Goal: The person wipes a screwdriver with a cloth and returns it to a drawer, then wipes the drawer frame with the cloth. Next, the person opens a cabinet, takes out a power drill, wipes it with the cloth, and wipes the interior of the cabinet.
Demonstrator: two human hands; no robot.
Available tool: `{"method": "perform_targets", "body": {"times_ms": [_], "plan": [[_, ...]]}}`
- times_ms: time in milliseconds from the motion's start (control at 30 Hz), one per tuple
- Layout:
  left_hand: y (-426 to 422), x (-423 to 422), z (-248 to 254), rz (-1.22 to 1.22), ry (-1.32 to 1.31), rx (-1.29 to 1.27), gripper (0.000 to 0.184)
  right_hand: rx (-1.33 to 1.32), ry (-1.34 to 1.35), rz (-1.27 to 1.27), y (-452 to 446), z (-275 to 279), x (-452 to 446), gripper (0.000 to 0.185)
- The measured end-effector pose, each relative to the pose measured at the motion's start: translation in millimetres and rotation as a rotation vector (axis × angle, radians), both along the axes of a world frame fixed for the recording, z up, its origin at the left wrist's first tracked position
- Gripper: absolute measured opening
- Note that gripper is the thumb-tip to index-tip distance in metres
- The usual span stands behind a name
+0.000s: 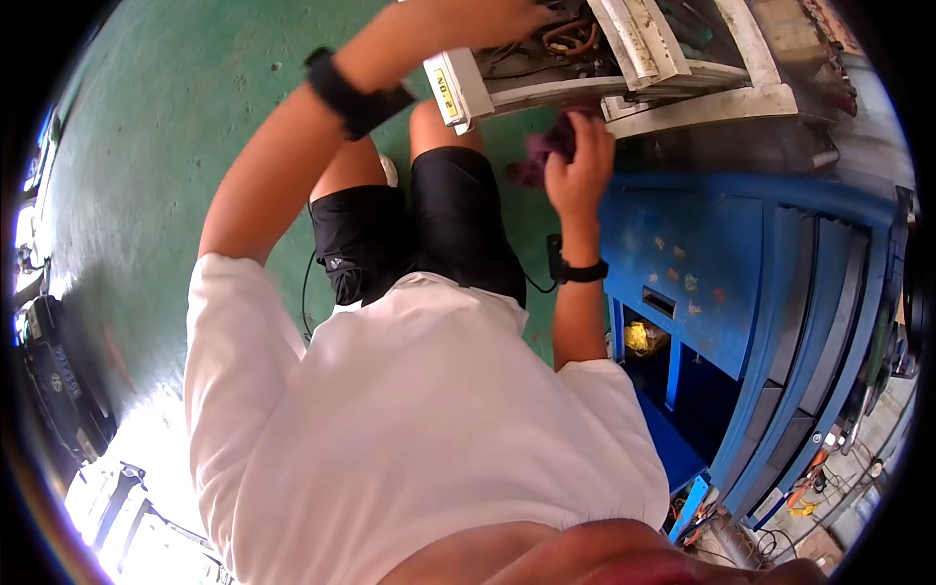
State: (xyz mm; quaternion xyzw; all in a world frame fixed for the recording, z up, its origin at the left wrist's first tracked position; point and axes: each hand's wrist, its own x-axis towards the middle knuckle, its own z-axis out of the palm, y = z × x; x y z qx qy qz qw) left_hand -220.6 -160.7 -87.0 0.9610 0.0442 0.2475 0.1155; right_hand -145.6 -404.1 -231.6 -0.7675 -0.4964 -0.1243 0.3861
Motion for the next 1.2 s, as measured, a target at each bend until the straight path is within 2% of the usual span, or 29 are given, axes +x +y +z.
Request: {"method": "perform_targets", "body": {"times_ms": [33, 100, 133, 200, 233, 333, 433, 533, 600, 733, 800, 867, 933, 1000, 1067, 1133, 1167, 1200], "plan": [[24.3, -11.4, -12.3, -0.082, 0.024, 0.077, 0.032, -0.016, -0.024, -0.056, -1.0, 0.1, 9.1, 0.052], [26.2, -43.4, 6.6, 0.230, 0.346, -0.110, 0.053, -0.033, -0.050, -0.111, -1.7, 3.8, 21.3, 0.049], [34.9, -52.6, -0.3, 0.231, 0.349, -0.113, 0.053, -0.043, -0.063, -0.150, -1.3, 6.2, 24.2, 0.047], [45.1, -66.5, -12.2, 0.150, 0.432, -0.174, 0.077, -0.059, -0.071, -0.185, -1.6, 4.3, 29.3, 0.045], [48.0, -72.2, -19.0, 0.140, 0.521, -0.117, 0.087, -0.036, -0.089, -0.226, -1.3, 1.7, 33.6, 0.045], [54.4, -79.6, -42.0, 0.053, 0.413, -0.177, 0.089, -0.024, -0.072, -0.276, 3.8, 1.2, 27.3, 0.045], [54.2, -79.3, -43.8, 0.031, 0.376, -0.232, 0.090, -0.024, -0.046, -0.229, 6.2, 6.3, 3.8, 0.045], [56.6, -78.4, -47.5, 0.029, 0.359, -0.214, 0.091, -0.080, -0.056, -0.090, 13.2, 8.0, -34.5, 0.045], [57.3, -80.2, -47.6, 0.030, 0.341, -0.225, 0.091, -0.085, 0.029, 0.084, 19.1, 7.1, -60.3, 0.046], [48.9, -81.6, -40.5, 0.086, 0.329, -0.287, 0.092, -0.110, 0.052, 0.046, 15.9, 2.7, -47.1, 0.046], [39.0, -84.7, -30.7, 0.102, 0.334, -0.300, 0.092, -0.110, -0.044, -0.033, 5.7, 5.0, -24.6, 0.047], [37.7, -84.7, -28.2, 0.111, 0.333, -0.309, 0.092, -0.049, -0.042, -0.129, -3.5, -7.2, 5.7, 0.050], [40.4, -81.3, -36.6, 0.129, 0.349, -0.301, 0.090, -0.088, 0.112, -0.290, -15.2, -7.5, 34.2, 0.052], [42.0, -80.2, -48.4, 0.125, 0.275, -0.275, 0.087, -0.139, 0.079, -0.429, -32.7, -9.0, 55.3, 0.054], [34.9, -85.4, -60.2, 0.126, 0.208, -0.252, 0.084, -0.060, 0.152, -0.448, -49.9, -8.7, 64.2, 0.057], [22.0, -87.2, -61.5, 0.264, 0.113, -0.147, 0.069, 0.065, 0.204, -0.312, -65.0, -9.3, 66.2, 0.059], [16.5, -92.6, -55.3, 0.259, 0.111, -0.137, 0.069, 0.075, 0.204, -0.317, -67.8, -4.9, 59.9, 0.059], [6.3, -100.8, -47.6, 0.243, 0.086, -0.241, 0.063, 0.185, 0.420, -0.202, -71.2, 4.7, 48.4, 0.060]]}}
